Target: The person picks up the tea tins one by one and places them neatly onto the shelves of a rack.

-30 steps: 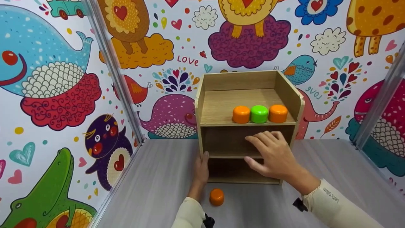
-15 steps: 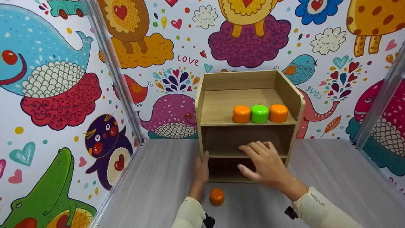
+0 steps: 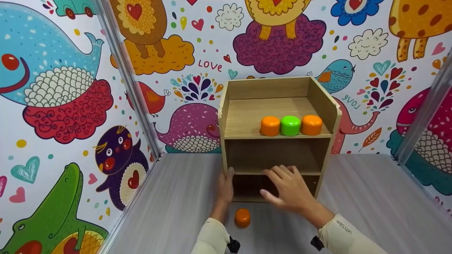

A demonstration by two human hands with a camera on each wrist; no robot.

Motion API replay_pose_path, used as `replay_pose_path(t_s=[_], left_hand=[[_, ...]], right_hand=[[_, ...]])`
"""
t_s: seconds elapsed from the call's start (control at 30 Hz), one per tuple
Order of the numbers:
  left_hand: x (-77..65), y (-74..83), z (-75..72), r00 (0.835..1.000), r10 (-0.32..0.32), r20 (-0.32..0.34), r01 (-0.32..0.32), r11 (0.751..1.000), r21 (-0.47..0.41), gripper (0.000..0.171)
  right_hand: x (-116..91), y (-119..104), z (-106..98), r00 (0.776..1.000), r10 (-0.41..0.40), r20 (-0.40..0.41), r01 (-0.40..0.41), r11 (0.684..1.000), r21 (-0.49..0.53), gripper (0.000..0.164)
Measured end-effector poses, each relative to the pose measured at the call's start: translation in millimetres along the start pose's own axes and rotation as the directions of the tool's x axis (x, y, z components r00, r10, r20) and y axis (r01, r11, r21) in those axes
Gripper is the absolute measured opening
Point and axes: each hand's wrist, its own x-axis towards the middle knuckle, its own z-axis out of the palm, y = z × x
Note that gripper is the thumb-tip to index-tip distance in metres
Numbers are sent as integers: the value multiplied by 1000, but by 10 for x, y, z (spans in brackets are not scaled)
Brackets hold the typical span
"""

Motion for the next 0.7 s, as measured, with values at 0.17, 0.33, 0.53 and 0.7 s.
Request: replay_pose_path(t_s=[0.17, 0.33, 0.53, 0.7], left_hand=[[107, -231, 47, 1000, -13, -22, 13, 1000, 14, 29], [137, -344, 61, 999, -23, -39, 24, 999, 42, 35], [129, -352, 53, 999, -19, -32, 21, 999, 45, 40], [139, -361, 47, 999, -20, -29, 21, 999, 38, 40]], right_hand=[[-61, -48, 128, 999, 8, 39, -8, 1000, 5, 50], [-127, -111, 277, 997, 22, 78, -24, 999, 25, 50], [-217, -171, 461, 991, 21, 132, -26, 999, 33, 51], [-272, -213, 574, 985, 11, 169, -17, 999, 33, 52]])
